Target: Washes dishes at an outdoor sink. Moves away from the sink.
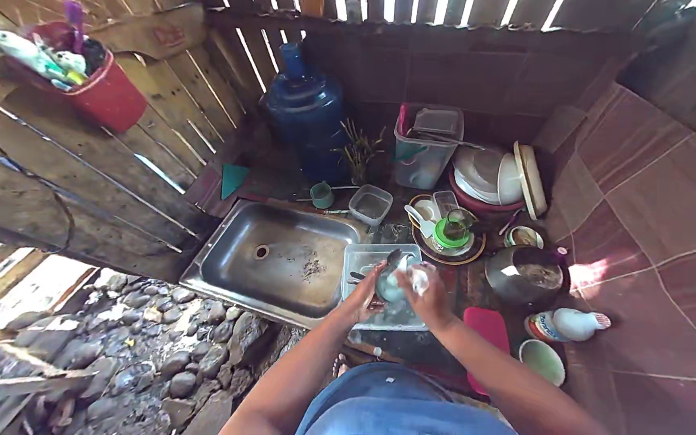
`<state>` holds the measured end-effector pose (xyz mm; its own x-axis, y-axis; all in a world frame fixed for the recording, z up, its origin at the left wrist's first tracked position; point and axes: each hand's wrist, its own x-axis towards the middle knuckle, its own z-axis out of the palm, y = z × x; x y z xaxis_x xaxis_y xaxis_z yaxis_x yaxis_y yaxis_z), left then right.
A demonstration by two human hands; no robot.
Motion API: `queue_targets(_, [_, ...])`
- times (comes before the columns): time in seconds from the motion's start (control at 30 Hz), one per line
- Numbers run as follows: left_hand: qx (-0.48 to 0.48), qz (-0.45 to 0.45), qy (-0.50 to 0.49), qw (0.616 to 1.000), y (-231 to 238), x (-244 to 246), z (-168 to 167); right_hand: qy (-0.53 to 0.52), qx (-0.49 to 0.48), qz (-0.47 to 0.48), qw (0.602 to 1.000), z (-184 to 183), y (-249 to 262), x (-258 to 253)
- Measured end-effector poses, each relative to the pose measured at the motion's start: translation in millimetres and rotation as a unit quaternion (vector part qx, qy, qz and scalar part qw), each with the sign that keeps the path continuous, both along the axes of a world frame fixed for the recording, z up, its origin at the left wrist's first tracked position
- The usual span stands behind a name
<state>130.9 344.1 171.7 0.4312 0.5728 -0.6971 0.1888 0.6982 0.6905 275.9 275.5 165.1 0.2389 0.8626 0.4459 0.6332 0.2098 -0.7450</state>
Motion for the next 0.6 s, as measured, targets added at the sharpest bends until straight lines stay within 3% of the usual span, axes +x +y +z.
queue_targets(0.07, [-0.031,0.012,-0.012,0.999,5.0,-2.6,-3.8,-0.147,0.082,0.054,0.984,-7.5,-1.0,3.7])
queue_targets(0.1, [-0.027,0.028,-0.019,0.999,5.8,-4.3,-4.7,-0.156,0.032,0.086,0.984,-2.5,-3.8,4.4])
queue_targets(0.13, [-0.014,0.046,-0.019,0.999,5.3,-4.6,-3.3,-0.107,-0.074,0.117,0.985,8.2,-5.7,6.1])
queue_targets(0.2, [0.034,0.047,-0.023,0.998,1.6,-4.2,1.1,0.11,-0.268,0.128,0.949,21.6,3.0,17.3])
queue_targets(0.3, [0.118,0.002,-0.082,0.99,-0.2,-3.9,3.1,0.425,-0.287,0.065,0.856,21.0,15.2,35.0])
queue_targets(0.4, [0.166,-0.074,-0.149,0.972,9.7,-6.5,-5.3,0.605,-0.287,0.132,0.73,6.4,14.9,40.6])
queue_targets(0.47, [0.142,-0.122,-0.158,0.969,16.1,-7.1,-8.0,0.662,-0.304,0.196,0.657,-0.9,12.8,36.6])
queue_targets(0.5, [0.115,-0.146,-0.156,0.97,18.4,-7.8,-8.1,0.671,-0.312,0.209,0.639,-3.1,12.6,33.3])
queue_targets(0.6, [0.004,-0.221,-0.169,0.96,23.6,-15.5,-13.8,0.652,-0.349,0.148,0.657,-0.8,10.9,19.2])
